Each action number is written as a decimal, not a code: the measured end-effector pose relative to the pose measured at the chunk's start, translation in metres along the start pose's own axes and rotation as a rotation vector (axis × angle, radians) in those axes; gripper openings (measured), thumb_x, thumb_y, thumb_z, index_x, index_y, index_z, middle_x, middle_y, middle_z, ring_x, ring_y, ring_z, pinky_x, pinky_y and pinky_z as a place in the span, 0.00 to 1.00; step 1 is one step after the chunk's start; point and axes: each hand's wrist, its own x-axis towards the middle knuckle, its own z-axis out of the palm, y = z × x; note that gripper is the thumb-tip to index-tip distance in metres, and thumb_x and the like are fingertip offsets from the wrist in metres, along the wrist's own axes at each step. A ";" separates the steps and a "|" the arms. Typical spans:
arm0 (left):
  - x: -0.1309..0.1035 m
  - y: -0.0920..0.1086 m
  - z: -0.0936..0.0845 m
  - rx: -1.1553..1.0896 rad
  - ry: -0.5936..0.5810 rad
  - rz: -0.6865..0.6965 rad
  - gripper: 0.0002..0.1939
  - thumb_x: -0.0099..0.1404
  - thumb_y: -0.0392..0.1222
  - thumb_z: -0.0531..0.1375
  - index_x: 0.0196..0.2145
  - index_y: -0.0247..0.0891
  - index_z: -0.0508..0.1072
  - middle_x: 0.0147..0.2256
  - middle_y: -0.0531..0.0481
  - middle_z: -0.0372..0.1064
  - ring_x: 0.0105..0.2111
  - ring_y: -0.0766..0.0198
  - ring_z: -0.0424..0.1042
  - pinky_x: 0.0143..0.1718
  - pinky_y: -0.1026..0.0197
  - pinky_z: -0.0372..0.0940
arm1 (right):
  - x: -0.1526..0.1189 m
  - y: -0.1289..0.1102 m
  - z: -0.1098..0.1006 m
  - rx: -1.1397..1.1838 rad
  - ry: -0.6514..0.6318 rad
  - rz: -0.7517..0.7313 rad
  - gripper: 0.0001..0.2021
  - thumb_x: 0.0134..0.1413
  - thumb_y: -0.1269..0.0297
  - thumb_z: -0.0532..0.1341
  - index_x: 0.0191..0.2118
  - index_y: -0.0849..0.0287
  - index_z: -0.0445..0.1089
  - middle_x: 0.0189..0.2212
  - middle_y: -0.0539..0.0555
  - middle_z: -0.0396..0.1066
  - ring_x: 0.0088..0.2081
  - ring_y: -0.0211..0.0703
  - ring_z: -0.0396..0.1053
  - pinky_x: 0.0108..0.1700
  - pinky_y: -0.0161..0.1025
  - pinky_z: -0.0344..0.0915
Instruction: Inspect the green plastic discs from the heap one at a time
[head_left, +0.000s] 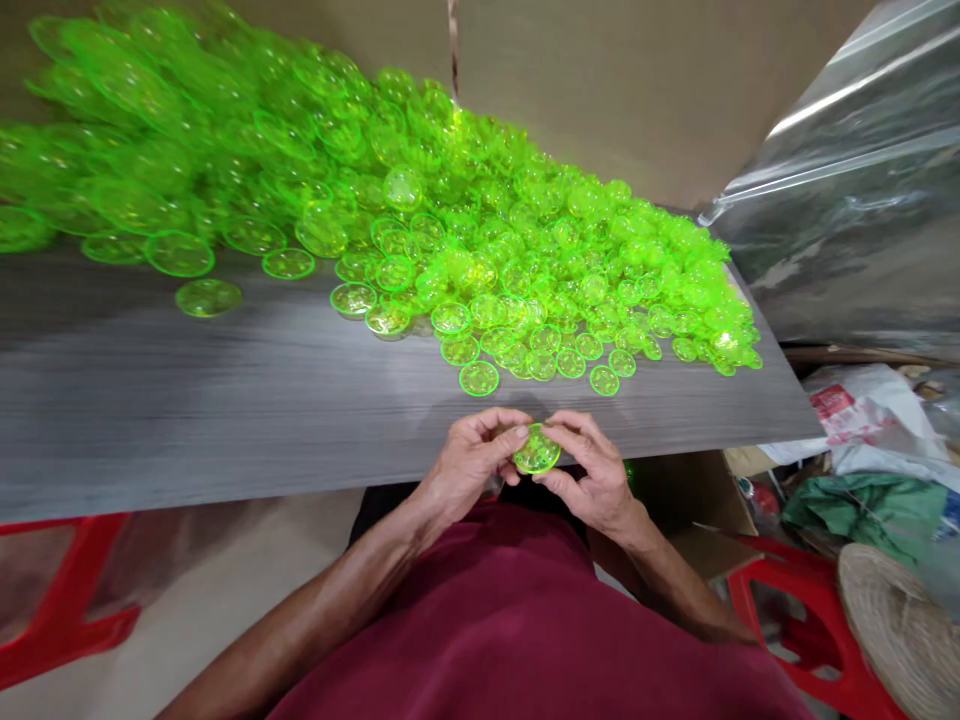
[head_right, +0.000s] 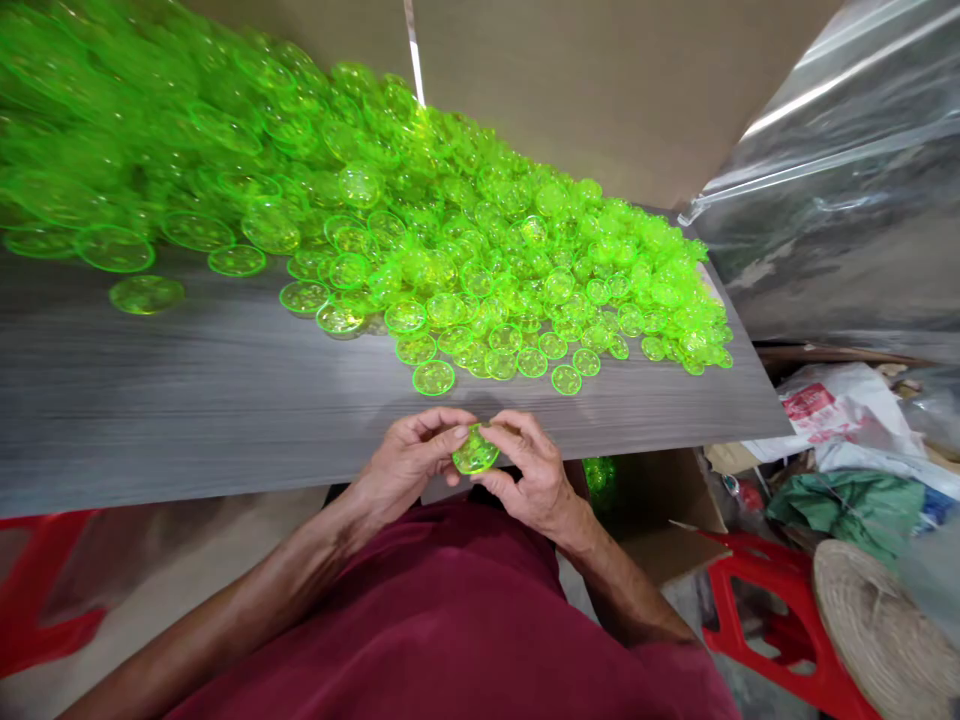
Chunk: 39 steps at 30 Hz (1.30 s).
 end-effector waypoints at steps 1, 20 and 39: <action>0.000 0.001 0.001 0.003 -0.019 -0.029 0.26 0.56 0.60 0.72 0.40 0.34 0.79 0.25 0.51 0.75 0.20 0.66 0.72 0.18 0.65 0.67 | 0.001 0.000 0.000 -0.014 0.012 -0.002 0.18 0.62 0.60 0.68 0.56 0.55 0.73 0.51 0.62 0.75 0.50 0.51 0.76 0.50 0.48 0.77; -0.015 0.002 0.002 0.585 -0.122 0.820 0.09 0.69 0.40 0.65 0.45 0.37 0.82 0.40 0.43 0.81 0.40 0.61 0.81 0.43 0.61 0.75 | -0.002 -0.006 -0.003 -0.088 0.032 -0.106 0.08 0.67 0.67 0.60 0.49 0.58 0.70 0.37 0.58 0.77 0.38 0.45 0.76 0.40 0.40 0.76; 0.021 -0.019 -0.013 0.888 0.055 0.855 0.06 0.70 0.36 0.62 0.42 0.37 0.80 0.39 0.45 0.81 0.39 0.60 0.81 0.41 0.60 0.75 | -0.069 0.086 -0.082 -0.774 0.096 0.288 0.12 0.64 0.63 0.62 0.51 0.61 0.74 0.47 0.64 0.72 0.48 0.57 0.70 0.49 0.55 0.73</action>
